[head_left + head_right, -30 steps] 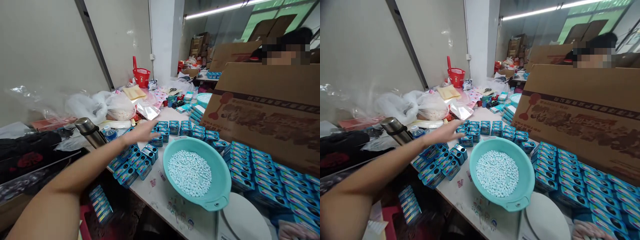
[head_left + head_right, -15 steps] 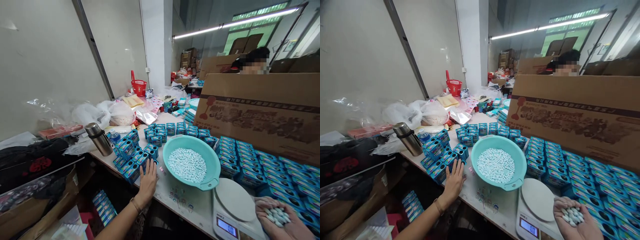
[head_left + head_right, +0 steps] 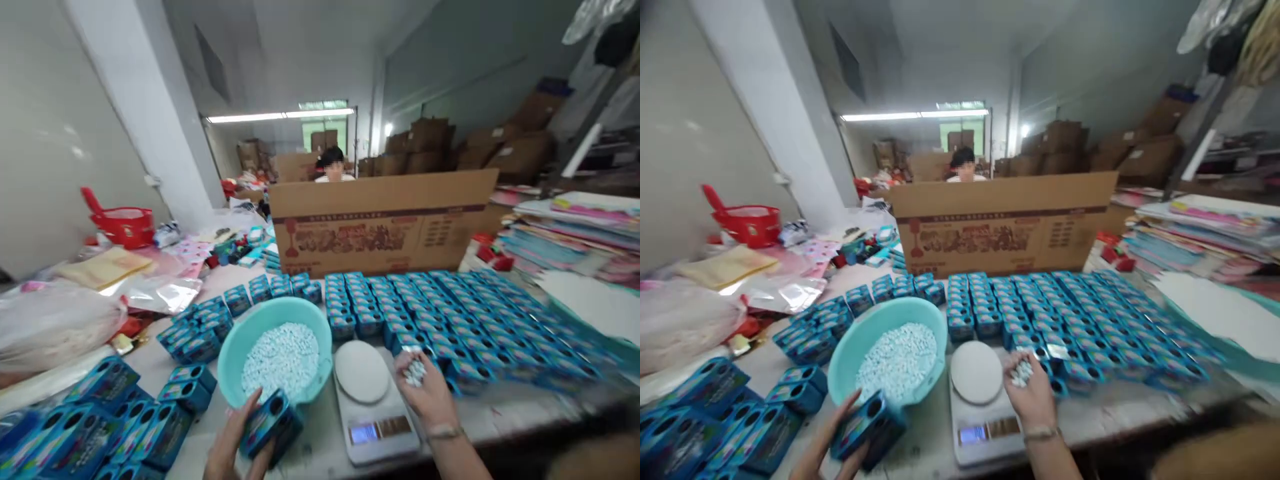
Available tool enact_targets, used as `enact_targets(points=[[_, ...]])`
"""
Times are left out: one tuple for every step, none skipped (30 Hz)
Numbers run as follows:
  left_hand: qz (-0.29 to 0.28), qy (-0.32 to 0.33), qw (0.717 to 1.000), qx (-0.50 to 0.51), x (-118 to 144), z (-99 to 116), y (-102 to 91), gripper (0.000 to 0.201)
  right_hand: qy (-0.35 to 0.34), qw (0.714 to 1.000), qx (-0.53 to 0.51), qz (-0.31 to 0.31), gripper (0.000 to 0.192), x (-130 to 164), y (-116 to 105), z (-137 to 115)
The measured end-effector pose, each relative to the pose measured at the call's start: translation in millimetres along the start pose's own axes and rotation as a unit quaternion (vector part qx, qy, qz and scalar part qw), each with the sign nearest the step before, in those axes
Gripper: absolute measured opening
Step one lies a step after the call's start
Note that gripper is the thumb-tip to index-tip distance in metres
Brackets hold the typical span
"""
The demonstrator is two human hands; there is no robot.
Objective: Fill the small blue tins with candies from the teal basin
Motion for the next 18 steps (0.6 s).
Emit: enact_targets(points=[[-0.028,0.014,0.999,0.023,-11,27,11.4,0.052,0.007,1.0,-0.002,-0.007,0.025,2,2,2],[-0.063,0.031,0.997,0.041,-23,52,26.2,0.052,0.013,1.0,-0.008,-0.021,0.025,3,5,4],[-0.103,0.052,0.992,0.059,-34,74,44.5,0.052,0.017,0.999,-0.012,-0.03,0.024,3,5,5],[-0.136,0.066,0.986,0.077,-46,91,63.9,0.053,0.02,0.999,-0.014,-0.04,0.023,2,4,5],[-0.164,0.074,0.979,0.093,-56,104,84.6,0.054,0.021,0.998,-0.013,-0.056,0.021,0,3,5],[-0.191,0.076,0.973,0.105,-65,111,107.2,0.056,0.022,0.997,-0.007,-0.075,0.02,-2,1,4],[-0.216,0.074,0.967,0.112,-72,115,130.5,0.059,0.02,0.995,0.001,-0.099,0.019,-3,0,2],[-0.239,0.072,0.961,0.115,-77,116,153.8,0.062,0.018,0.992,0.011,-0.125,0.019,-4,-1,-1],[-0.261,0.068,0.956,0.113,-80,116,176.1,0.065,0.014,0.989,0.02,-0.148,0.019,-4,-1,-4],[-0.281,0.065,0.951,0.107,-81,115,196.4,0.068,0.01,0.985,0.027,-0.168,0.019,-4,-1,-8],[-0.3,0.061,0.947,0.098,-81,113,213.6,0.07,0.004,0.983,0.029,-0.18,0.018,-3,-1,-12],[-0.317,0.059,0.943,0.088,-80,112,226.6,0.071,0.0,0.982,0.027,-0.184,0.018,-2,-2,-16],[-0.329,0.058,0.939,0.077,-78,111,233.9,0.073,-0.004,0.983,0.024,-0.183,0.017,-1,-3,-20],[-0.332,0.06,0.939,0.068,-77,112,234.5,0.075,-0.007,0.984,0.019,-0.177,0.017,1,-4,-24],[-0.321,0.066,0.943,0.062,-76,115,227.4,0.078,-0.01,0.986,0.015,-0.169,0.017,2,-5,-28],[-0.297,0.077,0.95,0.062,-78,119,212.9,0.081,-0.014,0.987,0.013,-0.16,0.017,3,-6,-32],[-0.259,0.087,0.96,0.067,-81,124,191.7,0.084,-0.018,0.988,0.012,-0.153,0.018,4,-6,-35],[-0.208,0.094,0.971,0.075,-84,128,164.9,0.087,-0.021,0.989,0.013,-0.149,0.019,4,-7,-38]])
Point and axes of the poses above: each hand's wrist, its own x-axis away from the middle knuckle, its own y-axis out of the palm, z = x × y, the point moved 10 cm from there along -x, towards the middle knuckle, and after that the axes turned 8 degrees about x, right-handed, at the moved point
